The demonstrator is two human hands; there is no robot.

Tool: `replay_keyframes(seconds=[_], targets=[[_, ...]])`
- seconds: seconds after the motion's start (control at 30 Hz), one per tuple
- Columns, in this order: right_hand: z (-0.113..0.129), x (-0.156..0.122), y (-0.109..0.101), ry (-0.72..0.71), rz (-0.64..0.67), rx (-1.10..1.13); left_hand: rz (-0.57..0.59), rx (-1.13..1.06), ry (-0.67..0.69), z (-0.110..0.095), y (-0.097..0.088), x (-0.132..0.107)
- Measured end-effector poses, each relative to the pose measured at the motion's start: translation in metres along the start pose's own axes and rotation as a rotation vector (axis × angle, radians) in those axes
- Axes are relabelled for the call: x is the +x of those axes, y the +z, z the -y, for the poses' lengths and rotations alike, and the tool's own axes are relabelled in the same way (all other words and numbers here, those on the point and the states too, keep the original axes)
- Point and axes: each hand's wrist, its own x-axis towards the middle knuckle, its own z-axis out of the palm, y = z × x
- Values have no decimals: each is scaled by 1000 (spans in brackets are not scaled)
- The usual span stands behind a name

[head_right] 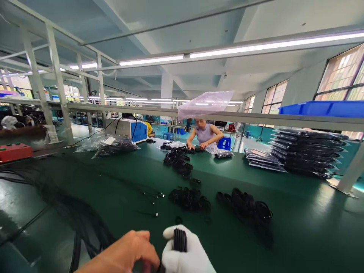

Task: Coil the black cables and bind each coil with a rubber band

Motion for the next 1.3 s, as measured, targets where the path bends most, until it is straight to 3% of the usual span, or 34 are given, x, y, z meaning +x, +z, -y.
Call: replay_keyframes(seconds=[0.1,0.23,0.33,0.47,0.63,0.77,0.83,0.87,0.93,1.03,1.13,1.23,1.3], targets=[[12,-9,12,70,-122,-25,-90,-6,-79,-20,-8,-6],[11,-10,17,148,-26,-161,-61,-131,-91,-23,-6,-5],[-6,-4,13,77,-27,-200,-25,-149,-115,-21,0,-4],[-27,9,10,-25,-184,-182,-5,29,-188,-36,11,0],[-30,14,14,-64,-222,-188,31,270,-243,-49,14,13],[-15,5,15,-128,-285,-284,126,-112,-201,-32,-1,16],[-4,-3,16,-197,-337,-369,99,-245,-222,-22,-3,15],[2,-8,16,-220,-322,-379,57,-238,-225,-19,0,14],[12,-18,16,-201,-165,-276,-16,-146,-197,-15,8,13],[17,-28,14,-93,117,70,24,-171,-243,-17,17,11],[12,-25,13,-101,178,261,42,-544,-365,-25,12,11],[4,-17,14,-119,264,311,-86,-913,-276,-33,3,10],[3,-14,15,-103,291,290,-174,-978,-203,-37,2,9]])
